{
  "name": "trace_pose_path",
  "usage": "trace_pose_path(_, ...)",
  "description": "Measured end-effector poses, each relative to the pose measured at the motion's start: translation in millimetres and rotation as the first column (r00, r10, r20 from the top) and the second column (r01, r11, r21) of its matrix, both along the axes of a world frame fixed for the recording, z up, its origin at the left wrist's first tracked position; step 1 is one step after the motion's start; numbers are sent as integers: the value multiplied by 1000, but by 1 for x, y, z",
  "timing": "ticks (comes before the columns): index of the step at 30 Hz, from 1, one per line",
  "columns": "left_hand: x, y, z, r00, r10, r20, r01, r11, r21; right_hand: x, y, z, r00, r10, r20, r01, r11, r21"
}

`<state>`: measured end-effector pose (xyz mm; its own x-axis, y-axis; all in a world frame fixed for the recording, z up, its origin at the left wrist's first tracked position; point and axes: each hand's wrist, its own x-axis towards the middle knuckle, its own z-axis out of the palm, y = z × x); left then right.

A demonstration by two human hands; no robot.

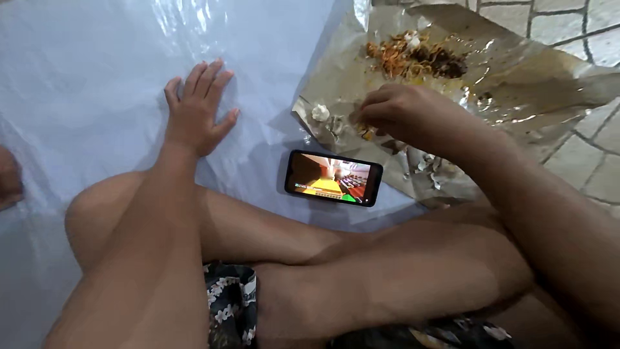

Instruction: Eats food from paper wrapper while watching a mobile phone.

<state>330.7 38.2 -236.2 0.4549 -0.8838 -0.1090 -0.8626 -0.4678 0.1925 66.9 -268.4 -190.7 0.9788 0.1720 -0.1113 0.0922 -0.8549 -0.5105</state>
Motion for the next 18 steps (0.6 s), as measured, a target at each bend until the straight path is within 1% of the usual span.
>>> trace_pose_path(2,1,0,0,1000,4,2,-4,1000,3,0,0,-1,1000,1,-8,-1,1000,7)
trace_pose_path(4,0,0,0,1000,5,3,-5,1000,3,0,3,-1,999,28,-25,-29,999,-25)
trace_pose_path(7,1,1,-2,1000,0,1,0,1000,-4,1,4,-3,998,58,-7,-58,998,-29)
trace_pose_path(11,1,1,-2,1000,-1,-4,1,1000,-7,-1,-5,1,1000,-6,13,5,1000,23)
trace_pose_path(14,1,0,0,1000,3,-8,-3,1000,-6,-4,-9,8,998,-57,14,57,998,-19)
trace_pose_path(18,2,0,-1,1000,4,-2,-4,1000,7,-9,-8,12,998,-61,0,61,995,-79)
